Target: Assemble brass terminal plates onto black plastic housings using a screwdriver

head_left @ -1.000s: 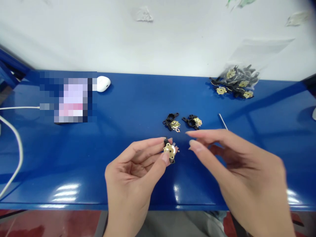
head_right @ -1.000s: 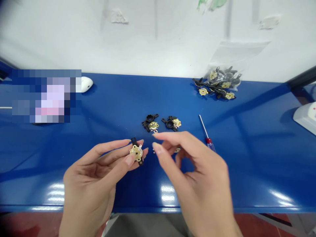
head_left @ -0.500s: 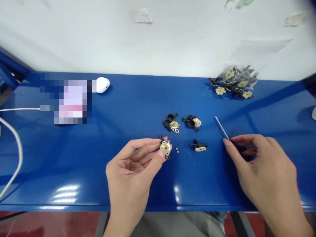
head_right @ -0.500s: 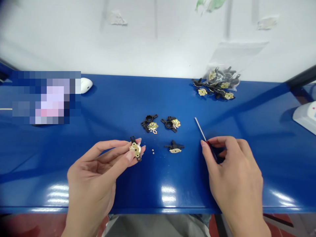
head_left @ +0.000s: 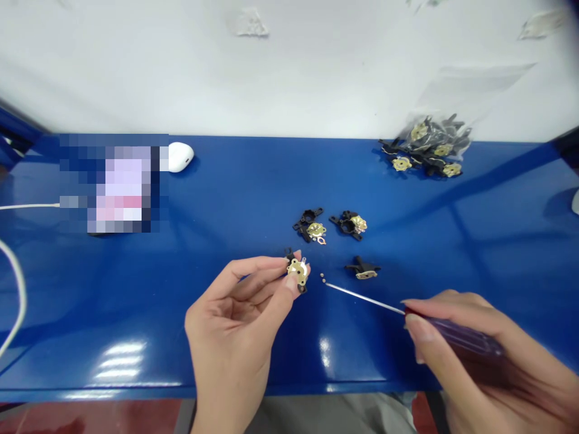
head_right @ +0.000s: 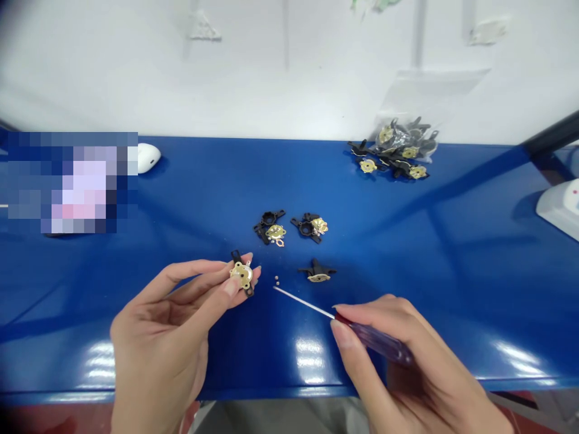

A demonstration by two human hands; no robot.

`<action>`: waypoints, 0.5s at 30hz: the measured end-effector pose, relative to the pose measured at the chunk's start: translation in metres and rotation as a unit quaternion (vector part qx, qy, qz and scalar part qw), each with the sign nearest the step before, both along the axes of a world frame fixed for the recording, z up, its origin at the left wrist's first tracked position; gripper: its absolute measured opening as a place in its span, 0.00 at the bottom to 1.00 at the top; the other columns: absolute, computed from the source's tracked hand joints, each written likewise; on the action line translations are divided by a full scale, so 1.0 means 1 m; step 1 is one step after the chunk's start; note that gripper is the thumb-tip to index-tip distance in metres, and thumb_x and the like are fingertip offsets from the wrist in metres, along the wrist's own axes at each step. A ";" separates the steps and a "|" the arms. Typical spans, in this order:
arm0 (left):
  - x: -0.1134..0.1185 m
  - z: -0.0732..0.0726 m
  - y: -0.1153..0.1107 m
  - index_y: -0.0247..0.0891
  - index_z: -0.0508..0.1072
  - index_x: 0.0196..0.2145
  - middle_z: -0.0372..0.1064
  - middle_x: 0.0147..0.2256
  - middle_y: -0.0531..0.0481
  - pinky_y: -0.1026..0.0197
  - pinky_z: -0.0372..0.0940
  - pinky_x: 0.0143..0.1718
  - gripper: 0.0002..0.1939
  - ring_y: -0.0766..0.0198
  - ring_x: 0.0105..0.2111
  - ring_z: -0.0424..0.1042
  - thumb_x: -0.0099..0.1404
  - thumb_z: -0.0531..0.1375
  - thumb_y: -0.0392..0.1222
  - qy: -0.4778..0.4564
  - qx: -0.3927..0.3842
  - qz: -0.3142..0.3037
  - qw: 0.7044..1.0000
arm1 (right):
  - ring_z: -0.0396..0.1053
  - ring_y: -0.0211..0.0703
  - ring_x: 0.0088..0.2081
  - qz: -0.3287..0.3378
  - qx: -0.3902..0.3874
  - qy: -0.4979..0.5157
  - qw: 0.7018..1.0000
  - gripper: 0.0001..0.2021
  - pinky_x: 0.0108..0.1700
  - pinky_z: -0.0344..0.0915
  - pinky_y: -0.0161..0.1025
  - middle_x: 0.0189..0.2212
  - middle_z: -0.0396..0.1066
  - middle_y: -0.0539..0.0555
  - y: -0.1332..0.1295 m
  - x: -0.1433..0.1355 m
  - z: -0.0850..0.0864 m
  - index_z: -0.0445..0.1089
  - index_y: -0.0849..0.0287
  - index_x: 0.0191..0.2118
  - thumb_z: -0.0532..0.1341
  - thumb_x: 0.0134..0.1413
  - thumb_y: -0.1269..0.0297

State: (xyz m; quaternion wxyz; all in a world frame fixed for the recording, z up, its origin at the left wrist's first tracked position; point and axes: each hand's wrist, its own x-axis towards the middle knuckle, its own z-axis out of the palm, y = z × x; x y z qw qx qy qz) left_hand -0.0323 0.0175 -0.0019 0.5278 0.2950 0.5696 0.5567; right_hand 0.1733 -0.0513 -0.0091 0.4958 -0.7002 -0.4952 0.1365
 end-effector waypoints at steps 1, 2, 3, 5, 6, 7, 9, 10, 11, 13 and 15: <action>0.000 0.000 0.000 0.43 0.90 0.40 0.94 0.40 0.47 0.62 0.88 0.49 0.08 0.54 0.41 0.95 0.67 0.84 0.37 0.000 -0.001 0.003 1.000 | 0.76 0.48 0.38 -0.010 -0.003 -0.003 1.000 0.09 0.40 0.69 0.46 0.38 0.81 0.51 0.000 -0.007 0.001 0.86 0.48 0.44 0.78 0.70 0.50; 0.001 0.001 0.000 0.42 0.90 0.40 0.93 0.40 0.47 0.62 0.89 0.49 0.09 0.54 0.41 0.95 0.67 0.84 0.36 0.000 -0.001 0.004 1.000 | 0.76 0.46 0.38 -0.023 -0.007 -0.007 1.000 0.09 0.41 0.69 0.45 0.38 0.81 0.50 0.001 -0.012 0.002 0.86 0.48 0.44 0.77 0.70 0.50; 0.000 0.001 0.000 0.42 0.90 0.40 0.93 0.40 0.47 0.62 0.89 0.49 0.09 0.54 0.41 0.95 0.66 0.84 0.36 0.000 -0.002 0.005 1.000 | 0.76 0.44 0.38 -0.036 -0.013 -0.012 0.999 0.10 0.42 0.69 0.44 0.38 0.81 0.49 0.002 -0.016 0.003 0.85 0.48 0.43 0.77 0.70 0.50; 0.000 0.003 0.000 0.42 0.90 0.40 0.94 0.40 0.46 0.62 0.90 0.47 0.09 0.52 0.42 0.95 0.66 0.84 0.38 0.000 -0.006 0.006 1.000 | 0.76 0.41 0.39 -0.053 -0.031 -0.020 0.998 0.10 0.43 0.70 0.41 0.39 0.81 0.48 0.004 -0.016 0.003 0.84 0.47 0.43 0.76 0.72 0.49; -0.001 0.003 0.000 0.41 0.90 0.41 0.94 0.41 0.46 0.60 0.90 0.46 0.10 0.50 0.42 0.95 0.66 0.84 0.39 -0.001 -0.009 0.006 1.000 | 0.76 0.40 0.38 -0.054 -0.040 -0.026 0.997 0.10 0.43 0.70 0.39 0.39 0.81 0.47 0.005 -0.014 0.003 0.84 0.47 0.43 0.76 0.73 0.48; -0.001 0.004 0.000 0.41 0.90 0.42 0.94 0.41 0.45 0.58 0.91 0.44 0.10 0.48 0.43 0.95 0.66 0.84 0.39 -0.003 -0.011 0.004 1.000 | 0.76 0.39 0.37 -0.044 -0.053 -0.031 0.997 0.10 0.42 0.71 0.38 0.39 0.81 0.46 0.006 -0.012 0.002 0.84 0.47 0.44 0.75 0.73 0.48; -0.001 0.005 0.000 0.41 0.89 0.43 0.94 0.43 0.44 0.55 0.92 0.40 0.11 0.43 0.45 0.95 0.66 0.84 0.40 -0.007 -0.016 0.001 1.000 | 0.74 0.37 0.32 -0.006 -0.067 -0.040 0.997 0.10 0.39 0.72 0.37 0.37 0.79 0.45 0.007 -0.006 0.002 0.84 0.46 0.44 0.75 0.73 0.47; -0.001 0.006 0.000 0.41 0.89 0.43 0.94 0.44 0.44 0.53 0.93 0.38 0.11 0.41 0.46 0.95 0.67 0.84 0.39 -0.009 -0.017 -0.001 1.000 | 0.72 0.36 0.30 0.011 -0.070 -0.040 0.997 0.10 0.38 0.72 0.36 0.36 0.78 0.45 0.008 -0.004 0.002 0.84 0.46 0.44 0.75 0.73 0.48; -0.001 0.006 0.000 0.41 0.89 0.43 0.94 0.44 0.44 0.53 0.93 0.37 0.11 0.40 0.46 0.95 0.67 0.83 0.39 -0.009 -0.015 -0.002 1.000 | 0.70 0.36 0.28 0.022 -0.066 -0.035 0.997 0.10 0.38 0.73 0.36 0.34 0.77 0.45 0.008 -0.003 0.003 0.84 0.46 0.43 0.75 0.73 0.48; 0.000 0.006 0.000 0.42 0.89 0.43 0.94 0.44 0.45 0.53 0.93 0.39 0.10 0.41 0.47 0.95 0.68 0.83 0.39 -0.005 -0.011 -0.005 1.000 | 0.67 0.37 0.27 0.020 -0.053 -0.020 0.998 0.09 0.39 0.75 0.36 0.34 0.76 0.45 0.008 -0.004 0.004 0.83 0.46 0.42 0.75 0.73 0.49; 0.001 0.005 -0.002 0.42 0.89 0.43 0.94 0.43 0.45 0.54 0.92 0.42 0.09 0.44 0.45 0.95 0.69 0.82 0.38 0.000 -0.003 -0.003 1.000 | 0.67 0.38 0.28 0.007 -0.047 -0.012 0.999 0.09 0.39 0.76 0.36 0.34 0.77 0.45 0.008 -0.007 0.006 0.83 0.46 0.42 0.75 0.73 0.49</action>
